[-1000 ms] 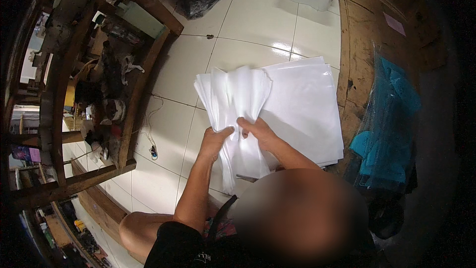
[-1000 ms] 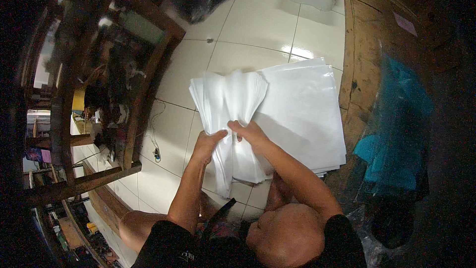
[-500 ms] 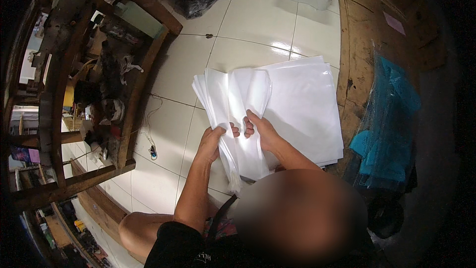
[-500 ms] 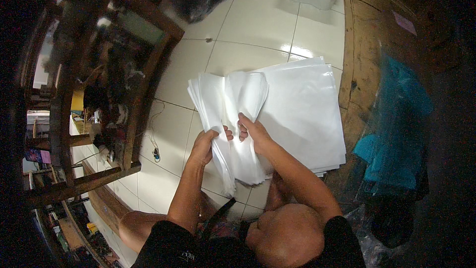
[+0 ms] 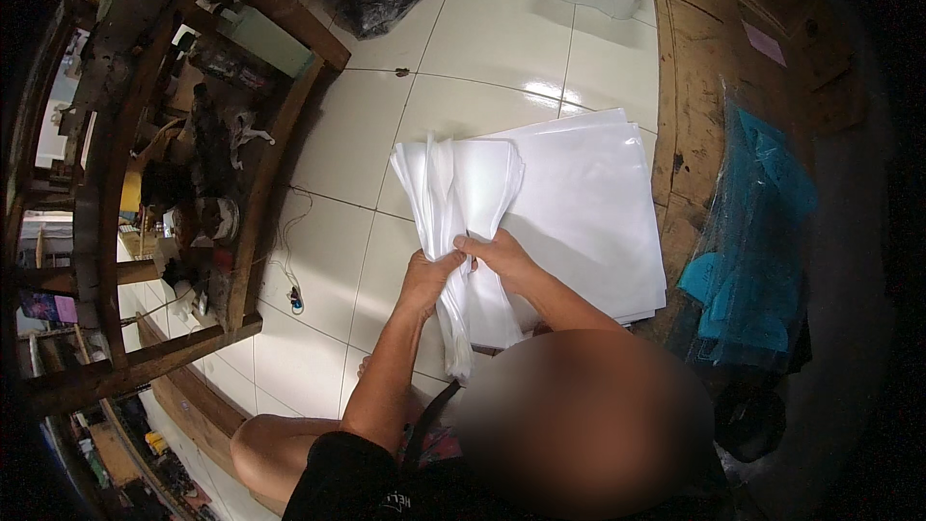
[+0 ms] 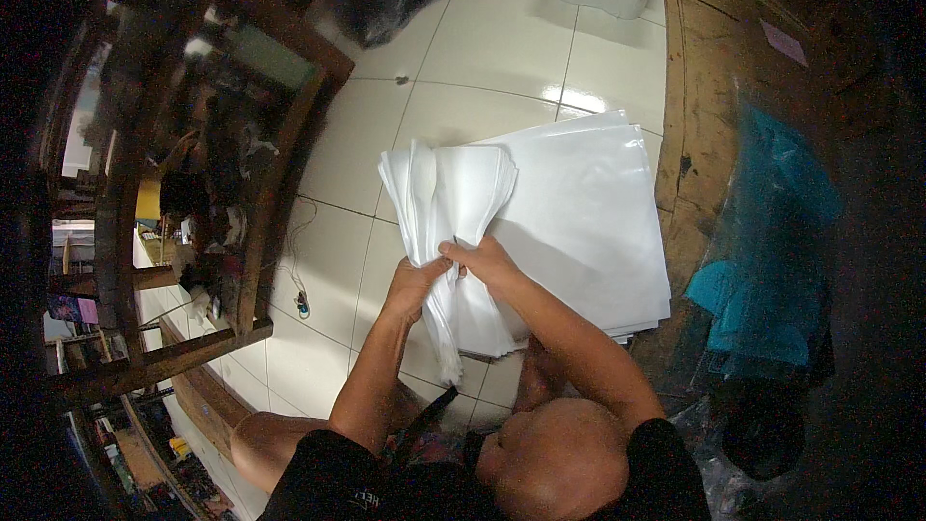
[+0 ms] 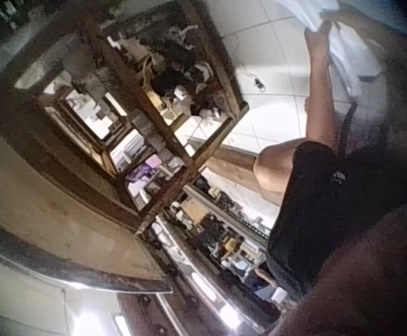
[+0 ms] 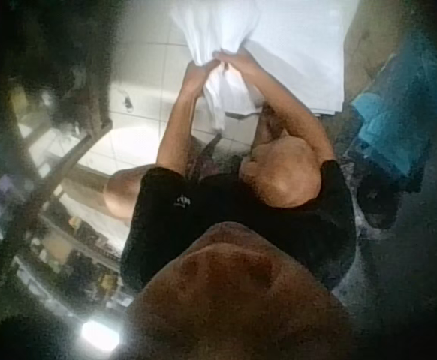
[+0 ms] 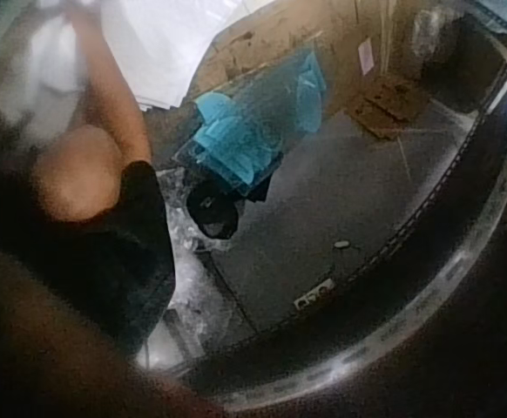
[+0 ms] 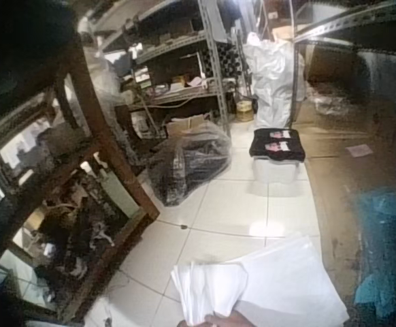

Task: The person sits on the floor and unfolds a stack of white plastic bags. They smooth each bag flat on the floor, fold it in half, and then fold it again. The person stacks the folded bags and repeats the process with additional bags from the pile.

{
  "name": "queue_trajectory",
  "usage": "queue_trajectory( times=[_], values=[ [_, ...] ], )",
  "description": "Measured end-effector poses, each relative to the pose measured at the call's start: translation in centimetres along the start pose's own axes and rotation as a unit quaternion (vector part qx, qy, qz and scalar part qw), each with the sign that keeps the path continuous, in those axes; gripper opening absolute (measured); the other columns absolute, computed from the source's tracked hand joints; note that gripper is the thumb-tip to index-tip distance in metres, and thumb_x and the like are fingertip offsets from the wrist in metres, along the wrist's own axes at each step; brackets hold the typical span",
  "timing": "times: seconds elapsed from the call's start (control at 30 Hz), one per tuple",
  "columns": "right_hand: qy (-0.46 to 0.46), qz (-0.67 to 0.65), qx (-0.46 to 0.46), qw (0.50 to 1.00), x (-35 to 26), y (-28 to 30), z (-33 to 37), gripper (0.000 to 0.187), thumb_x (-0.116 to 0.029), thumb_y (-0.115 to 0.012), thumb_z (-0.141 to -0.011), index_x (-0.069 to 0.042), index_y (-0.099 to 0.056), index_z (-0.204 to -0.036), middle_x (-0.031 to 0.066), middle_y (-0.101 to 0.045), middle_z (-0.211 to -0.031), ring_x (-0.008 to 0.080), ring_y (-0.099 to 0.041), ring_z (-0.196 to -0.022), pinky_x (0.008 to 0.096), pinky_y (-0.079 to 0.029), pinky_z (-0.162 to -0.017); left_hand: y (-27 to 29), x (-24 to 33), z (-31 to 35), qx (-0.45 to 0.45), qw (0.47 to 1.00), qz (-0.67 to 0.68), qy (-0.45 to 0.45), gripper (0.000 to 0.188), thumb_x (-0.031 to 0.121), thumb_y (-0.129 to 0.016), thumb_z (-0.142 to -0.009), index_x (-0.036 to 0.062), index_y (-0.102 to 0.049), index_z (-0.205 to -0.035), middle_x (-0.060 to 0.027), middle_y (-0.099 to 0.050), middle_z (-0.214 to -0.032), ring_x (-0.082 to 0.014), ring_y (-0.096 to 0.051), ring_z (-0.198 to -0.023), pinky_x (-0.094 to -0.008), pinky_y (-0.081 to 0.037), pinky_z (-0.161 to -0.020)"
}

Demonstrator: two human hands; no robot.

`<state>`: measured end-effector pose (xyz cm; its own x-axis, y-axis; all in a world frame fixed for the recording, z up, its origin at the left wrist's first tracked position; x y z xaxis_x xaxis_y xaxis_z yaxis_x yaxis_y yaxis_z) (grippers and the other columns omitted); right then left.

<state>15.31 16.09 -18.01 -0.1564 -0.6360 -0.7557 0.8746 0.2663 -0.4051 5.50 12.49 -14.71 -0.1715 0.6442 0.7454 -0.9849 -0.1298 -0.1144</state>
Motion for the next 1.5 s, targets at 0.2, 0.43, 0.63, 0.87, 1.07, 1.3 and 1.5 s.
queue_trajectory(
  times=[0.2,0.43,0.63,0.87,1.07,1.3,1.5],
  values=[
    [0.003,0.006,-0.005,1.000,-0.5,-0.3,0.2,0.033,-0.026,-0.068,-0.080,0.000,-0.060,-0.099,0.0050,-0.059,-0.083,0.0136,-0.052,-0.069,0.0279,-0.043,-0.056,0.0,0.6,0.2,0.016,1.000,-0.023,-0.007,0.030,0.012,-0.066,-0.080,-0.0053,-0.058,-0.103,-0.0119,-0.065,-0.090,-0.0179,-0.063,-0.078,-0.0292,-0.051,-0.069],
    [-0.017,-0.128,0.071,0.989,0.4,0.9,0.4,0.034,-0.026,-0.065,-0.081,0.001,-0.059,-0.101,0.0074,-0.060,-0.081,0.0140,-0.053,-0.067,0.0269,-0.044,-0.056,-0.4,1.1,0.5,0.005,1.000,-0.012,-0.008,0.033,0.012,-0.063,-0.080,-0.0071,-0.056,-0.106,-0.0117,-0.064,-0.092,-0.0198,-0.062,-0.083,-0.0324,-0.050,-0.075],
    [-0.102,-0.073,0.020,0.992,1.3,0.4,0.3,0.045,-0.030,-0.066,-0.082,0.003,-0.055,-0.110,0.0115,-0.061,-0.094,0.0190,-0.058,-0.081,0.0294,-0.048,-0.072,0.5,0.6,0.5,-0.005,0.999,0.043,0.029,0.034,0.014,-0.059,-0.080,-0.0078,-0.055,-0.107,-0.0130,-0.064,-0.092,-0.0210,-0.061,-0.087,-0.0350,-0.049,-0.078],
    [-0.032,-0.008,0.005,0.999,-0.6,-0.5,0.7,0.036,-0.024,-0.066,-0.080,0.001,-0.057,-0.103,0.0086,-0.059,-0.092,0.0182,-0.057,-0.082,0.0300,-0.046,-0.075,-0.7,0.8,0.0,-0.017,0.992,-0.123,-0.006,0.035,0.016,-0.065,-0.079,-0.0072,-0.057,-0.105,-0.0114,-0.064,-0.090,-0.0195,-0.061,-0.084,-0.0313,-0.049,-0.076],
    [-0.085,-0.209,0.032,0.974,2.7,2.0,0.0,0.027,-0.026,-0.066,-0.079,0.000,-0.058,-0.080,0.0087,-0.058,-0.073,0.0164,-0.053,-0.061,0.0271,-0.044,-0.057,0.4,-0.1,-0.1,-0.045,0.993,0.098,0.047,0.027,0.016,-0.057,-0.081,-0.0051,-0.062,-0.097,-0.0082,-0.064,-0.087,-0.0177,-0.060,-0.084,-0.0316,-0.047,-0.080],
    [-0.006,0.026,-0.032,0.999,-1.2,-1.1,0.5,0.033,-0.024,-0.063,-0.084,-0.002,-0.056,-0.108,0.0053,-0.059,-0.089,0.0135,-0.054,-0.079,0.0263,-0.044,-0.065,1.0,0.9,0.3,0.052,0.996,-0.062,0.020,0.041,0.011,-0.067,-0.076,-0.0091,-0.054,-0.110,-0.0151,-0.063,-0.094,-0.0218,-0.063,-0.076,-0.0310,-0.052,-0.068],
    [-0.008,-0.110,0.068,0.992,1.2,1.4,-0.1,0.035,-0.024,-0.062,-0.083,0.003,-0.057,-0.106,0.0092,-0.061,-0.091,0.0183,-0.059,-0.081,0.0282,-0.048,-0.068,-0.3,1.1,0.7,0.023,1.000,0.016,0.005,0.041,0.014,-0.065,-0.077,-0.0092,-0.054,-0.109,-0.0159,-0.063,-0.096,-0.0223,-0.062,-0.084,-0.0339,-0.051,-0.075]
  ],
)
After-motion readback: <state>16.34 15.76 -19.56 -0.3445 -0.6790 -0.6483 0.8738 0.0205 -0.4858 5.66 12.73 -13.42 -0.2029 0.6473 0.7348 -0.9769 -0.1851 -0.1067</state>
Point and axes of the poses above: each hand's wrist, its own z-axis away from the middle knuckle, its own y-axis out of the back of the hand, x = y × z, the point moved 10 cm from there along -z, towards the middle knuckle
